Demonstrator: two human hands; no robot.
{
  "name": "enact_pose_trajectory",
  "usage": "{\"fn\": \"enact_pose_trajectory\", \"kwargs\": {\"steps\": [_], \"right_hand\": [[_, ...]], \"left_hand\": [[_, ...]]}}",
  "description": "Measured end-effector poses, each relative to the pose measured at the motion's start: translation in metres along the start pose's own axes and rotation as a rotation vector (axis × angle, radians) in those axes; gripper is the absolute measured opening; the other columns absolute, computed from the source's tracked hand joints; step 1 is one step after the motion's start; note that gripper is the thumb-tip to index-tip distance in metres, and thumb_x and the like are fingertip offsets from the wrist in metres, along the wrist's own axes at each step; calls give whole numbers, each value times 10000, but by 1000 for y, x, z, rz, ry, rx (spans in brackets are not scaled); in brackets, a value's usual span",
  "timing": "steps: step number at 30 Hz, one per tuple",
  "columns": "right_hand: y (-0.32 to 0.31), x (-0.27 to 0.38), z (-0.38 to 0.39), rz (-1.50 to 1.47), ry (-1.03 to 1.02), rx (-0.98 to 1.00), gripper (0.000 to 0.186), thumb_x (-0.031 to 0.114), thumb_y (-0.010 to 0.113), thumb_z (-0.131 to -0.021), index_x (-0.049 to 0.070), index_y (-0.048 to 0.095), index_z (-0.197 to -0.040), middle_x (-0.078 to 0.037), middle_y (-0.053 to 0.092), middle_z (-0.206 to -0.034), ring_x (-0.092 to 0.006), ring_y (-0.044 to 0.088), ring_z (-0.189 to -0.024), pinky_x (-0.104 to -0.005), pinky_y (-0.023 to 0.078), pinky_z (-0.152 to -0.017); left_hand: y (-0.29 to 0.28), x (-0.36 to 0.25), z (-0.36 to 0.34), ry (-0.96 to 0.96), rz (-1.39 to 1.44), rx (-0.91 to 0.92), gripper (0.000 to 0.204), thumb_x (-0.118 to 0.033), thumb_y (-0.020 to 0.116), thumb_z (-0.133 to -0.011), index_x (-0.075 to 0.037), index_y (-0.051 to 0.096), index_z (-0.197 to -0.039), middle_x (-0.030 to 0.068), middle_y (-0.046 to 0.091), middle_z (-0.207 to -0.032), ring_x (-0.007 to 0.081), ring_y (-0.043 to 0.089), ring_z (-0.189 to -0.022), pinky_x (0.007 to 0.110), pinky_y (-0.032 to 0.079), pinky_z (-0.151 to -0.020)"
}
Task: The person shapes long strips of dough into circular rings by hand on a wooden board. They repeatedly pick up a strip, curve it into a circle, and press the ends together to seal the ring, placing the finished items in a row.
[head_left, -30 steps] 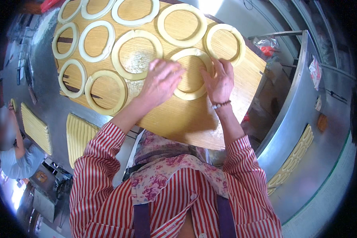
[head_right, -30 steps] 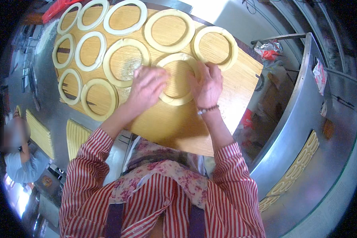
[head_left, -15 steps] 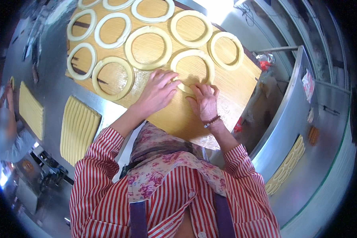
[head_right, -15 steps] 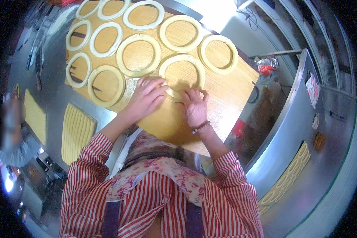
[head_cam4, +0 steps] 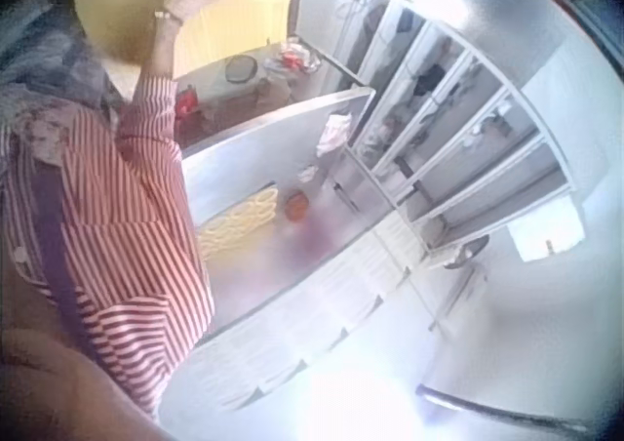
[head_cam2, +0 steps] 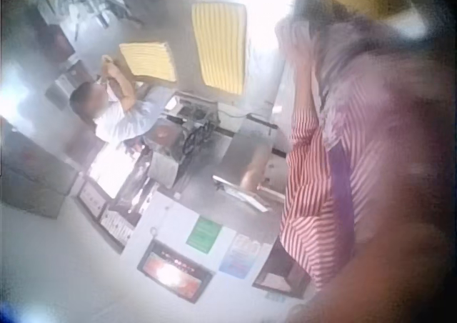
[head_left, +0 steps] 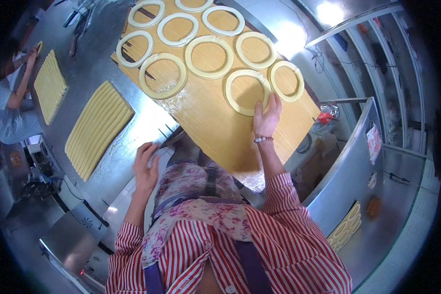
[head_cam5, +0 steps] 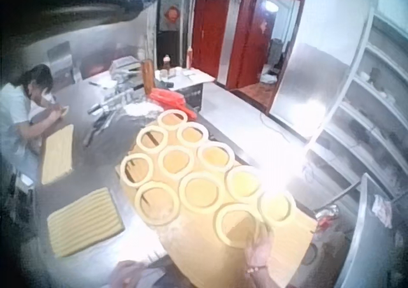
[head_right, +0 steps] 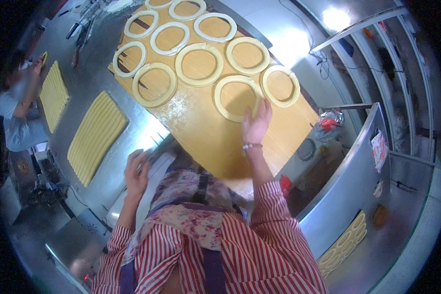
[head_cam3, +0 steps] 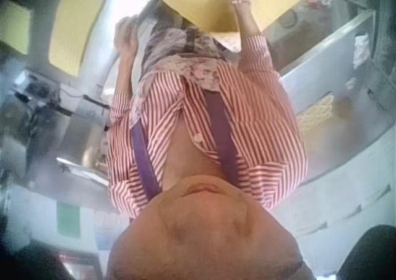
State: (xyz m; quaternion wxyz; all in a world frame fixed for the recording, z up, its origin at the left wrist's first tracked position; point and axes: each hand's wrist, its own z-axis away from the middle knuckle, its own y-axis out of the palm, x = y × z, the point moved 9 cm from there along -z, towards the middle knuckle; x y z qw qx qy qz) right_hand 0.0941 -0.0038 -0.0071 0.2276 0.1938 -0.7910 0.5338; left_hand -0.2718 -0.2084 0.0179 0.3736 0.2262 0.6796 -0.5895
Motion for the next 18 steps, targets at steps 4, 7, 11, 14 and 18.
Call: {"fn": "enact_pose_trajectory", "kwargs": {"steps": [4, 7, 11, 14, 18], "right_hand": [[0, -46, 25, -114, 292, -88, 734, 242, 773, -794, -93, 464, -1370, -301, 497, -1366, -439, 456, -1304, -457, 366, -1121], [4, -31, 41, -153, 323, -102, 906, 287, 859, -700, -71, 424, -1409, -298, 445, -1430, -420, 431, -1340, -449, 348, -1144], [0, -20, 43, -36, 279, 62, 1014, 247, 872, -683, -63, 317, -1473, -270, 410, -1479, -383, 403, -1375, -419, 328, -1168], [1, -33, 37, -10, 329, 19, 994, 233, 868, -687, -68, 329, -1465, -261, 427, -1469, -383, 416, -1363, -420, 336, -1162], [9, -19, 37, -38, 310, 25, 972, 219, 861, -694, -69, 337, -1461, -256, 442, -1459, -381, 421, -1358, -416, 348, -1154]], "left_hand": [[-25, 39, 20, -100, 92, -142, 337, 34, 612, -884, -52, 652, -1208, 138, 600, -1233, 253, 639, -1063, 328, 535, -852], [-40, 48, 23, -117, 77, -175, 348, 33, 595, -895, -50, 647, -1229, 129, 599, -1251, 227, 652, -1027, 314, 544, -809], [-49, 62, 23, -164, 89, -213, 348, 3, 596, -912, -55, 643, -1252, 123, 600, -1250, 207, 666, -973, 305, 541, -789], [-49, 67, 13, -161, 81, -189, 348, 1, 595, -915, -55, 643, -1255, 119, 598, -1251, 201, 665, -973, 299, 539, -781], [-55, 63, 7, -100, 122, -159, 362, 7, 594, -910, -65, 641, -1262, 113, 598, -1246, 191, 663, -955, 296, 537, -778]]}}
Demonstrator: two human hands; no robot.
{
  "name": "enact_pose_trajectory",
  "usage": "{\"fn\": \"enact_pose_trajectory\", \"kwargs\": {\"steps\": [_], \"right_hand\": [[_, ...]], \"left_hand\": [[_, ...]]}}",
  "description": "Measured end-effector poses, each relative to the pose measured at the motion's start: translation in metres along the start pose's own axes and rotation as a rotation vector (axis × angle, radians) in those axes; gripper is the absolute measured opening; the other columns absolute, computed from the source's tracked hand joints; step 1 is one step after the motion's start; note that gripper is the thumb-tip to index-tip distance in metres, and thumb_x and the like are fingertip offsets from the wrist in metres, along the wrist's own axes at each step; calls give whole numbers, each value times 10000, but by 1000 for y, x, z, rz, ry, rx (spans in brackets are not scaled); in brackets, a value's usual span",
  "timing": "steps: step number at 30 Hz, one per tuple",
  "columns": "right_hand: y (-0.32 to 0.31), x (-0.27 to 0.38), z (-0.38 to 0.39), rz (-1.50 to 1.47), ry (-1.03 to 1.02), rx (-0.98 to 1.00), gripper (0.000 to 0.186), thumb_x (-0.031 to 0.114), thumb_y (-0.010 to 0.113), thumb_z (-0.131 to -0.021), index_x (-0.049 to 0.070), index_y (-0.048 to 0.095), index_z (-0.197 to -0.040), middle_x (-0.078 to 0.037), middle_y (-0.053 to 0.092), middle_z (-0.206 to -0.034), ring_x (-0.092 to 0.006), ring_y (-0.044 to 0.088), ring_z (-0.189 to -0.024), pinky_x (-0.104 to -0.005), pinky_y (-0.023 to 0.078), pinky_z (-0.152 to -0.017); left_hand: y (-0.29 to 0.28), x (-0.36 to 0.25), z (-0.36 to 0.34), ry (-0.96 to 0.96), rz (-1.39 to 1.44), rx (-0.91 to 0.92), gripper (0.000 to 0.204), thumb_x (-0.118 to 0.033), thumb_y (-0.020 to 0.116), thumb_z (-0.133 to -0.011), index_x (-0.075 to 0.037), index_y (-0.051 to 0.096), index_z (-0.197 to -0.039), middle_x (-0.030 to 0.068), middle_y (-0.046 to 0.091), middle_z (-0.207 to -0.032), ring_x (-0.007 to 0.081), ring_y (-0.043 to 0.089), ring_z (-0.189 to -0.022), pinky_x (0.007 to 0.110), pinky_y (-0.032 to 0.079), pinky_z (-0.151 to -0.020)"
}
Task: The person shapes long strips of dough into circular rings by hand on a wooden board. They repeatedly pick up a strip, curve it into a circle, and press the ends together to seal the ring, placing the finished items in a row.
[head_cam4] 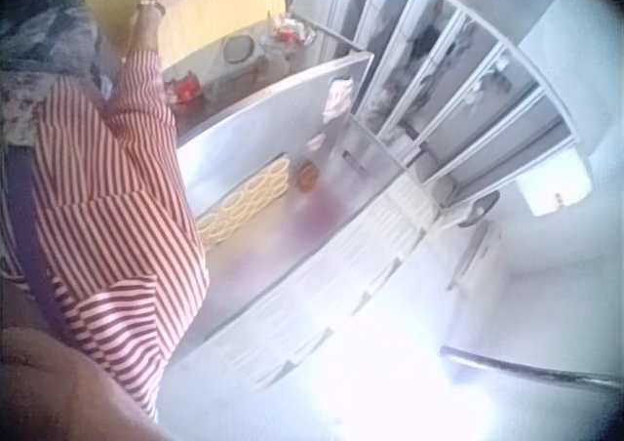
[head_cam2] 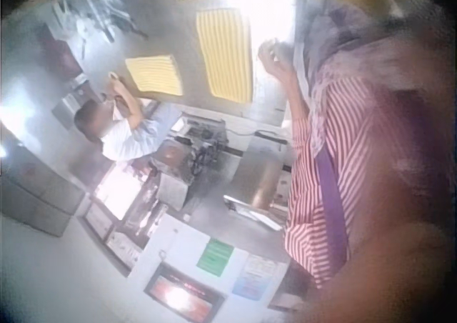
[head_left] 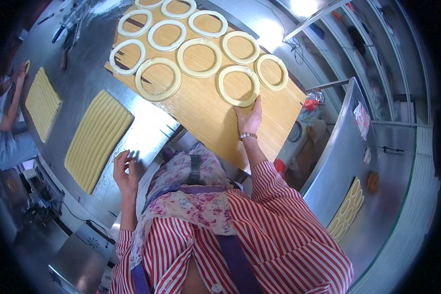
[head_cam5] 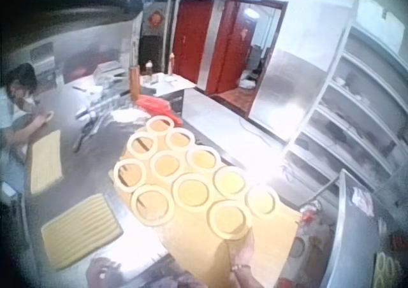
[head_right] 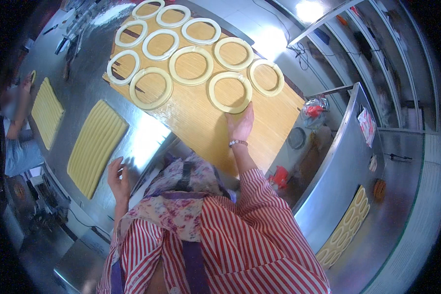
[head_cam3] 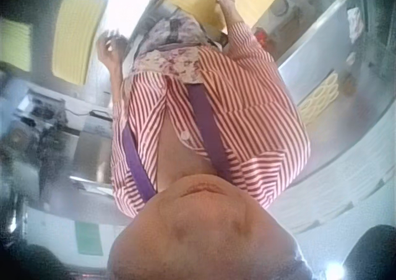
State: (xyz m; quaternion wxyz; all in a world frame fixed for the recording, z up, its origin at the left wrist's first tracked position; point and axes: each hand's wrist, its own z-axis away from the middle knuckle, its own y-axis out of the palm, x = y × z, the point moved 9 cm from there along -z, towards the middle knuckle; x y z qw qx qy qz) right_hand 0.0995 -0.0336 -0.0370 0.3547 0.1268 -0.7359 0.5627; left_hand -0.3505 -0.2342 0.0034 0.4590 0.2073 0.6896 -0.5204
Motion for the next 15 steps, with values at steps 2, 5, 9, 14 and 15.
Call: {"fn": "enact_pose_trajectory", "kwargs": {"steps": [2, 5, 9, 14, 15], "right_hand": [[1, 1, 6, 8, -15, -18, 961, 214, 860, -692, -70, 350, -1455, -256, 455, -1446, -381, 434, -1344, -418, 362, -1141], [3, 9, 15, 20, 34, 12, 936, 205, 861, -690, -69, 376, -1442, -259, 493, -1405, -384, 469, -1303, -426, 386, -1116], [-5, 17, 18, 28, 26, -26, 896, 202, 860, -691, -55, 415, -1425, -263, 545, -1338, -385, 501, -1261, -434, 407, -1090], [-23, 42, -2, 95, -266, -35, 769, 190, 844, -703, -29, 513, -1362, -241, 557, -1336, -381, 534, -1223, -452, 431, -1052], [-17, 46, -19, 62, -310, 30, 698, 246, 838, -715, -20, 572, -1302, -208, 567, -1329, -368, 531, -1229, -454, 423, -1052]], "left_hand": [[0, 2, -2, 7, 38, 9, 365, 15, 595, -905, -67, 641, -1257, 115, 599, -1240, 193, 661, -945, 296, 537, -780], [-4, 2, -4, 43, 55, 23, 362, 21, 593, -900, -62, 641, -1250, 121, 601, -1235, 196, 659, -935, 299, 537, -783], [3, -3, -6, 43, 74, 44, 344, 27, 587, -900, -55, 648, -1228, 118, 605, -1221, 191, 655, -927, 293, 536, -774], [14, -2, 12, -32, 34, -7, 340, 41, 585, -896, -46, 650, -1218, 113, 605, -1216, 184, 652, -928, 289, 543, -770], [19, -2, 13, -42, 50, -7, 339, 43, 585, -895, -44, 650, -1216, 113, 605, -1215, 184, 652, -926, 289, 545, -773]]}}
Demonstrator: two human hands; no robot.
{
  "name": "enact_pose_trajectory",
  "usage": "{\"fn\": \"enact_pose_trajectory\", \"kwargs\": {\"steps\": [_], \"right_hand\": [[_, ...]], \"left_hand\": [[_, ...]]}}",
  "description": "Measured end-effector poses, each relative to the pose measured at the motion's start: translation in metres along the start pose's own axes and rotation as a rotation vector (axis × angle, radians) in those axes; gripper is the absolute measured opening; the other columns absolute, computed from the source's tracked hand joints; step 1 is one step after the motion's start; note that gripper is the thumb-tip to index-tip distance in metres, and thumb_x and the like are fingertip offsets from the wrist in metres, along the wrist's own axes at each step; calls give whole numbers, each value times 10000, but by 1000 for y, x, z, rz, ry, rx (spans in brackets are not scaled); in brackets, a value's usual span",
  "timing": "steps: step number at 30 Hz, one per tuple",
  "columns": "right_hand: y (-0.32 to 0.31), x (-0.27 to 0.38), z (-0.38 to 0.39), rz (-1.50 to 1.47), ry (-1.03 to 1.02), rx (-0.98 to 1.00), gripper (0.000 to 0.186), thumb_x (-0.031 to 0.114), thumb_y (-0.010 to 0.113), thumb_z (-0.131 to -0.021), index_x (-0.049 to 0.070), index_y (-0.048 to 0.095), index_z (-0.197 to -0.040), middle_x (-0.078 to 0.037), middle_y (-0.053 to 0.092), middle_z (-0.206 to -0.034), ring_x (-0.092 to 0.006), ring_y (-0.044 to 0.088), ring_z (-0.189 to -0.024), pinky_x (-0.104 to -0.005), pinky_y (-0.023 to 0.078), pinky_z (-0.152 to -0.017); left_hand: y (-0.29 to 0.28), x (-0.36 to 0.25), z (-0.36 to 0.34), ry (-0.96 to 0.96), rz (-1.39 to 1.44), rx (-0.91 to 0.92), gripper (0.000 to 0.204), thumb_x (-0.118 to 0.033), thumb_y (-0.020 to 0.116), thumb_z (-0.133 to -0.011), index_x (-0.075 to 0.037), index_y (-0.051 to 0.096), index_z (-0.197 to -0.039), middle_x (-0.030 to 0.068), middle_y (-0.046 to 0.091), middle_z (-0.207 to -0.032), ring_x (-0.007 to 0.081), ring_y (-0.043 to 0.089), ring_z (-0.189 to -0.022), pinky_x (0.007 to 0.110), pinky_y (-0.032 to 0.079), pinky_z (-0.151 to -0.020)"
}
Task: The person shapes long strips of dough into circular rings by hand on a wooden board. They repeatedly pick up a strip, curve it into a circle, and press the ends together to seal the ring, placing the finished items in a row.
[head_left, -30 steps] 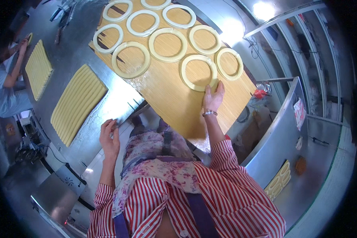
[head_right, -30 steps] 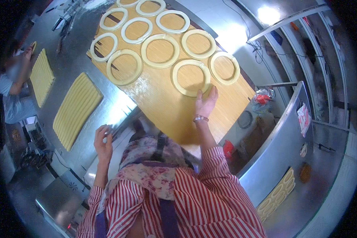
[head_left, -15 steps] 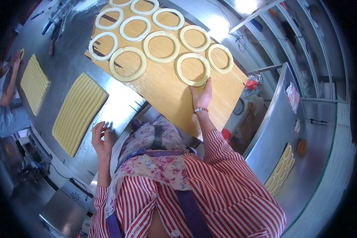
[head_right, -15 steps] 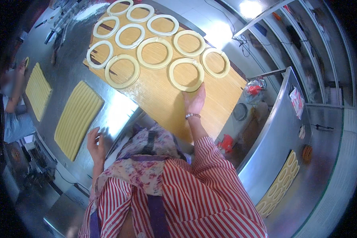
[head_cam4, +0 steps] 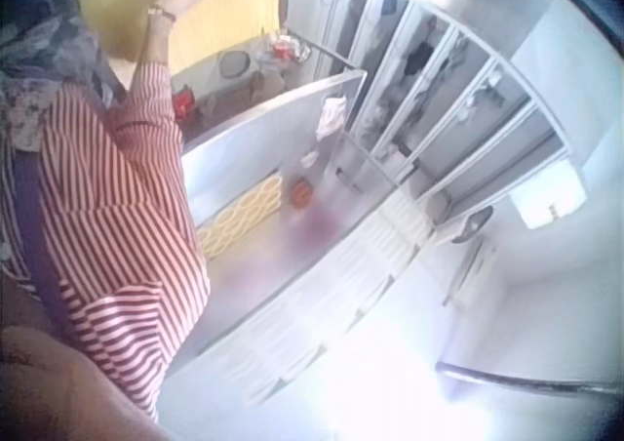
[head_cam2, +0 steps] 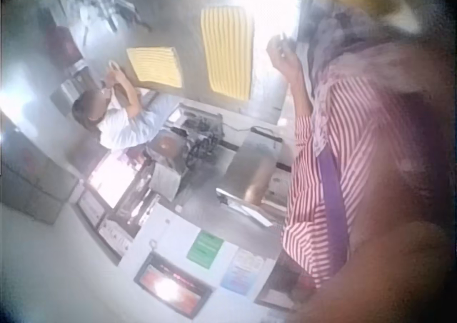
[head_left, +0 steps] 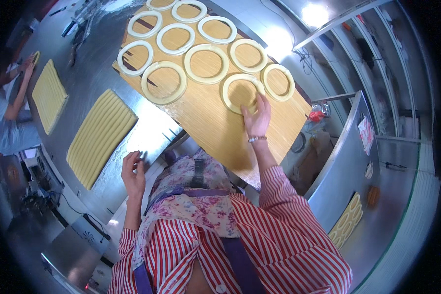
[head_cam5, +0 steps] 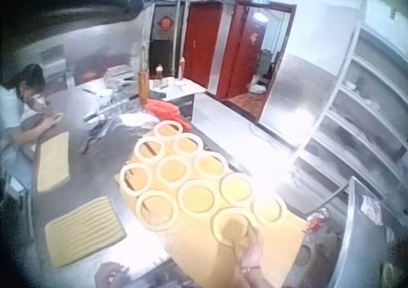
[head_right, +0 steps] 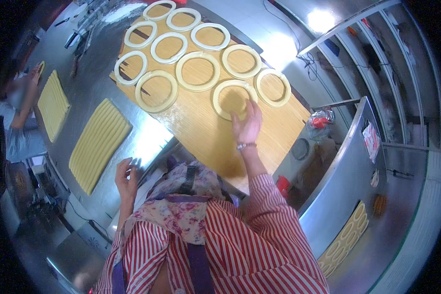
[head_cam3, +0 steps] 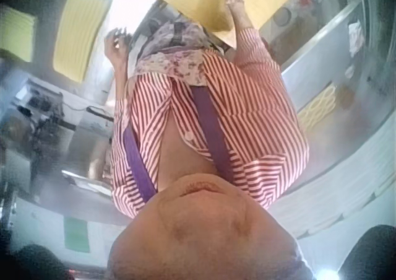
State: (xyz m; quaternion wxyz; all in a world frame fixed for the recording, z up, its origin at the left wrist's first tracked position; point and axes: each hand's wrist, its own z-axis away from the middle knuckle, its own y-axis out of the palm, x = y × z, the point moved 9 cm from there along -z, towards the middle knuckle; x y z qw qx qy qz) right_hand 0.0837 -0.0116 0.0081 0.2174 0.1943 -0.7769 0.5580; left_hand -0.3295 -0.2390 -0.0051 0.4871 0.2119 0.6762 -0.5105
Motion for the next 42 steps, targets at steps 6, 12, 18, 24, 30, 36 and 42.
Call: {"fn": "enact_pose_trajectory", "kwargs": {"steps": [6, 12, 18, 24, 30, 36, 42], "right_hand": [[52, 61, -63, 209, -255, 200, 703, 478, 818, -700, 34, 619, -1207, -128, 590, -1274, -269, 499, -1269, -515, 311, -1129], [79, 60, -68, 353, -278, 374, 670, 493, 764, -731, 74, 589, -1224, -91, 570, -1250, -254, 478, -1275, -556, 257, -1134], [68, 72, -63, 354, -229, 394, 654, 479, 760, -736, 88, 589, -1232, -98, 564, -1285, -268, 467, -1293, -542, 270, -1131], [45, 118, -44, 201, -456, 260, 542, 403, 721, -808, 56, 604, -1208, -159, 585, -1249, -341, 508, -1233, -525, 358, -1073], [118, 270, 104, -154, -711, 651, 450, 237, 658, -879, 14, 569, -1259, -201, 606, -1230, -368, 550, -1172, -479, 420, -1019], [200, 384, 249, 121, -1132, 802, 635, 312, 557, -957, 10, 372, -1484, -119, 330, -1580, -303, 267, -1475, -542, 198, -1181], [211, 388, 275, 219, -1129, 799, 662, 305, 539, -964, 37, 308, -1525, -107, 302, -1599, -294, 251, -1485, -590, 148, -1183]], "left_hand": [[8, -6, 14, -10, 30, -30, 325, 39, 582, -905, -42, 651, -1212, 113, 607, -1203, 189, 655, -943, 298, 550, -806], [15, -7, 37, -74, 31, -106, 318, 34, 582, -906, -31, 648, -1210, 118, 609, -1196, 192, 658, -943, 299, 545, -799], [-6, -2, 52, -118, -1, -176, 328, 29, 584, -896, -41, 651, -1210, 123, 609, -1187, 201, 655, -935, 300, 540, -785], [-76, 32, 39, -91, -99, -355, 371, 13, 580, -894, -43, 626, -1257, 147, 586, -1257, 268, 641, -1037, 347, 527, -865], [-134, 64, 3, -63, -569, -238, 578, -118, 557, -938, -32, 384, -1483, 191, 317, -1563, 376, 292, -1446, 523, 237, -1178], [-130, 79, -12, -20, -679, 22, 616, -236, 515, -984, -33, 308, -1527, 141, 252, -1617, 361, 199, -1496, 558, 119, -1209], [-142, 92, 9, 49, -671, 29, 596, -259, 498, -993, -45, 329, -1522, 119, 289, -1606, 347, 217, -1491, 549, 113, -1212]]}}
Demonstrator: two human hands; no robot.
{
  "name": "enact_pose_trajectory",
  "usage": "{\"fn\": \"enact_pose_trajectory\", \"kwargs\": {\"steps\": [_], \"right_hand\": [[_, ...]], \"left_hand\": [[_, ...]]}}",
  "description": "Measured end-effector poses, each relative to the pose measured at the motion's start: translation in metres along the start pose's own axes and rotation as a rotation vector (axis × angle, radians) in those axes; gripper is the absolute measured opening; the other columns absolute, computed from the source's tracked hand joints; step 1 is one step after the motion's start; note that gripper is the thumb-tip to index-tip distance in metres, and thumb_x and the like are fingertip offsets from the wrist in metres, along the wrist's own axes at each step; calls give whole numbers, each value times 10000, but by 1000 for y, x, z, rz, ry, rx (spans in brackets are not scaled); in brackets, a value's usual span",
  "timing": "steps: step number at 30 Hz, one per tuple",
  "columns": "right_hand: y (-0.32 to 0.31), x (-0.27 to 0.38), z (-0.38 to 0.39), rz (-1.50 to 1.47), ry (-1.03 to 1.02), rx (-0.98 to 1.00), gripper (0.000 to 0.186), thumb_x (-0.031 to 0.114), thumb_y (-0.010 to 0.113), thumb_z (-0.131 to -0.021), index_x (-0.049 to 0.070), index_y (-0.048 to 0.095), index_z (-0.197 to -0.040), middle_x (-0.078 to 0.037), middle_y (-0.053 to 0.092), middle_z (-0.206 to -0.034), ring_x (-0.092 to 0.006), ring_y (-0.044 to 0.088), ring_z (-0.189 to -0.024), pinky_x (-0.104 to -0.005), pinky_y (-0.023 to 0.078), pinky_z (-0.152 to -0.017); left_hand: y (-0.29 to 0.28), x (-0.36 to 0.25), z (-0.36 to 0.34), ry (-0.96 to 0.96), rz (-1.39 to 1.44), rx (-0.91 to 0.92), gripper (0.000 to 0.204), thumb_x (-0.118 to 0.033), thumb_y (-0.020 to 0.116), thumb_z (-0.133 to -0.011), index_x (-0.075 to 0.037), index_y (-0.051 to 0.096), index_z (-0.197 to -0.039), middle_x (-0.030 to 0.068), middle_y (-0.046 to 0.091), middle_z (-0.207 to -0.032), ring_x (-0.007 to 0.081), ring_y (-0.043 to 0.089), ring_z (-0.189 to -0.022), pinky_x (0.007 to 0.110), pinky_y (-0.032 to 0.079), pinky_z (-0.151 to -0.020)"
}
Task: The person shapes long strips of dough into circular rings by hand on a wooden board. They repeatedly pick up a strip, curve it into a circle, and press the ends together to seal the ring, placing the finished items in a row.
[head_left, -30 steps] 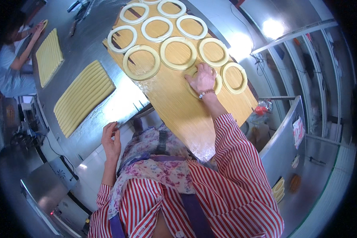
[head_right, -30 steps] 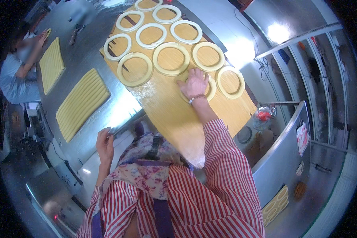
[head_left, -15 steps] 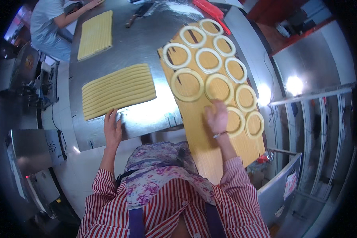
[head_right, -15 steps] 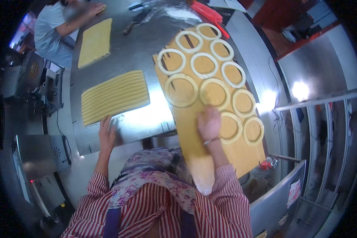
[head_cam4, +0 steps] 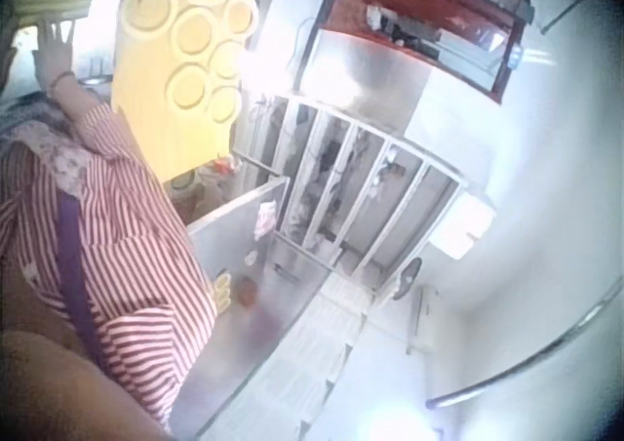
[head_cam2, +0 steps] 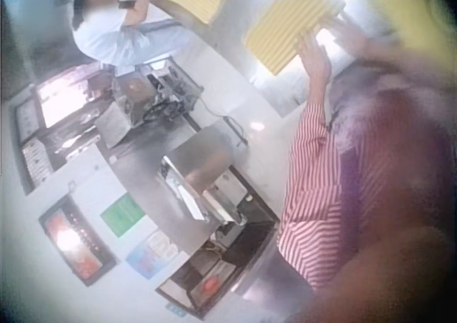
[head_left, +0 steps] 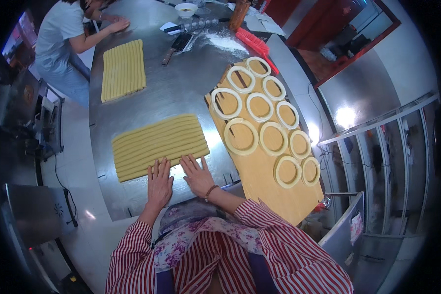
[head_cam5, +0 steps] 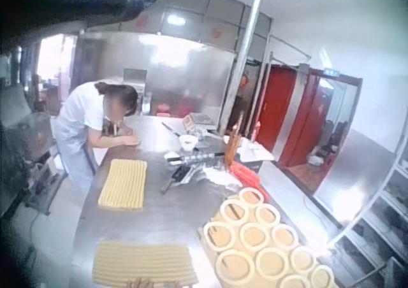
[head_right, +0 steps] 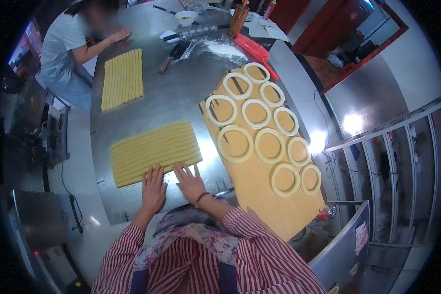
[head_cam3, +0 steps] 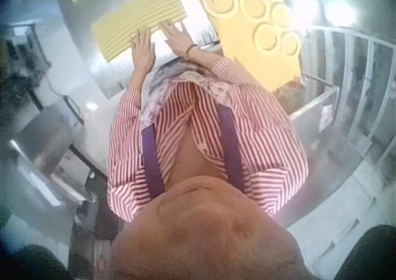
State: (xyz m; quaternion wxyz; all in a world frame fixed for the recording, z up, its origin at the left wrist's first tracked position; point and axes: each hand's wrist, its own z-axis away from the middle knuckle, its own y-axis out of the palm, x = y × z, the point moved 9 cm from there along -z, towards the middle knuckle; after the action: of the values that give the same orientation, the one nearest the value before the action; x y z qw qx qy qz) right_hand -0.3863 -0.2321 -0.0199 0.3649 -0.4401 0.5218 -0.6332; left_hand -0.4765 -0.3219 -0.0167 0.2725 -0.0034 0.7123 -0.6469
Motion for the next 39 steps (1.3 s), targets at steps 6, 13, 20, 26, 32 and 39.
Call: {"fn": "enact_pose_trajectory", "kwargs": {"steps": [6, 13, 20, 26, 32, 39], "right_hand": [[4, 12, 3, 28, 7, -37, 606, 235, 553, -949, 72, 362, -1501, -100, 362, -1567, -292, 313, -1460, -595, 202, -1164], [-11, -1, 2, 86, 93, -146, 534, 186, 529, -966, 84, 403, -1475, -91, 390, -1550, -289, 332, -1446, -536, 219, -1175], [-5, -16, 17, 156, 85, -92, 511, 139, 575, -920, 74, 466, -1415, -95, 472, -1474, -280, 406, -1387, -541, 254, -1150], [-16, 47, -33, -130, -153, -84, 490, 208, 709, -830, 77, 551, -1275, -110, 582, -1256, -299, 525, -1218, -498, 361, -1061], [25, 115, -62, -274, -399, -46, 286, 173, 673, -806, 72, 601, -1064, -99, 608, -1024, -297, 581, -1012, -439, 460, -883], [9, 18, -50, -250, -356, -190, 242, 116, 595, -842, 74, 628, -1077, -105, 626, -981, -306, 600, -964, -418, 480, -830]], "left_hand": [[-3, 14, 8, 108, 14, 30, 589, -259, 513, -987, -60, 348, -1516, 87, 301, -1604, 326, 241, -1485, 524, 136, -1216], [-4, 59, 34, -69, -35, 20, 614, -275, 509, -989, -45, 321, -1526, 128, 260, -1616, 331, 210, -1497, 532, 122, -1217], [-1, 69, 77, -100, -17, 21, 648, -287, 574, -961, -39, 337, -1511, 124, 284, -1602, 308, 229, -1494, 537, 148, -1200], [-31, 107, 62, -70, -50, -142, 474, -251, 662, -894, -94, 536, -1323, 95, 563, -1222, 266, 507, -1222, 535, 241, -1131], [-37, 109, 70, 41, 54, -167, 262, -225, 735, -825, -79, 680, -1035, 84, 584, -930, 274, 566, -908, 429, 428, -855], [-44, 125, 84, -39, 62, -286, 271, -209, 732, -841, -83, 680, -1075, 74, 592, -943, 269, 562, -889, 394, 439, -786]]}}
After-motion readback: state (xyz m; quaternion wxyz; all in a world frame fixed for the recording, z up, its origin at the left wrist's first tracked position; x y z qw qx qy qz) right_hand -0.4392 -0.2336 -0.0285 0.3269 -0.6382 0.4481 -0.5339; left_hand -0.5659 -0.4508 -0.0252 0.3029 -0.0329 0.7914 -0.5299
